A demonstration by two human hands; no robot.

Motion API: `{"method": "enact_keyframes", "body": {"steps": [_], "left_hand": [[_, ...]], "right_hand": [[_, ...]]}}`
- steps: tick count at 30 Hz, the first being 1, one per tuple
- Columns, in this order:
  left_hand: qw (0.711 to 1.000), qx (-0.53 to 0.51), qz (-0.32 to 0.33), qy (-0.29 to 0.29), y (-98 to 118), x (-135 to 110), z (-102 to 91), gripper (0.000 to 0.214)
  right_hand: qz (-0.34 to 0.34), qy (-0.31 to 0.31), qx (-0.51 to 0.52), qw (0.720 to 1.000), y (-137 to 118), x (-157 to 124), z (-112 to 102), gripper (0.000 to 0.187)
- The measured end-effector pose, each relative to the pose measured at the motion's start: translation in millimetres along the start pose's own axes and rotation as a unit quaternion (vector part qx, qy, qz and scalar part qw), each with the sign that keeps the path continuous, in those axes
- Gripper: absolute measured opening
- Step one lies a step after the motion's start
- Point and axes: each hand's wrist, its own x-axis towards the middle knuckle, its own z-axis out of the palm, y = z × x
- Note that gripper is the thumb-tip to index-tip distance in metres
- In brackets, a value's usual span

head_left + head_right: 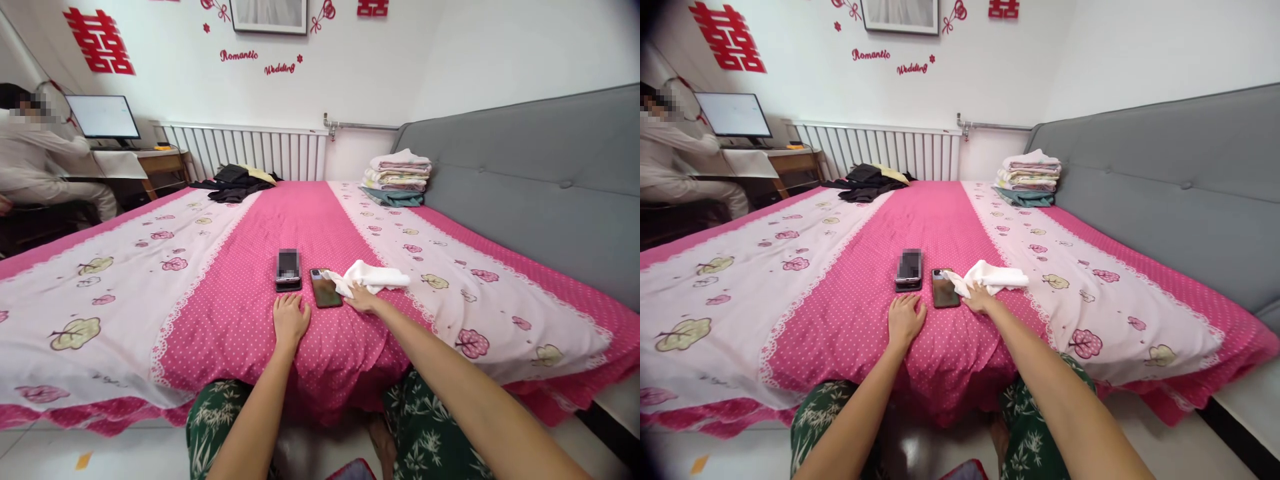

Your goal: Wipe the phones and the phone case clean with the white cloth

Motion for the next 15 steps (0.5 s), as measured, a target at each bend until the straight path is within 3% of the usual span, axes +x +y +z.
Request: {"method": "enact_keyframes", "body": {"steps": [15], "left_hand": [[1.0,-0.013,-0.001,0.007,0.1,-0.8,-0.4,0.037]], "right_hand": [[-0.028,0.003,-0.014,0.999,8.4,12.0,11.5,0.037]]}}
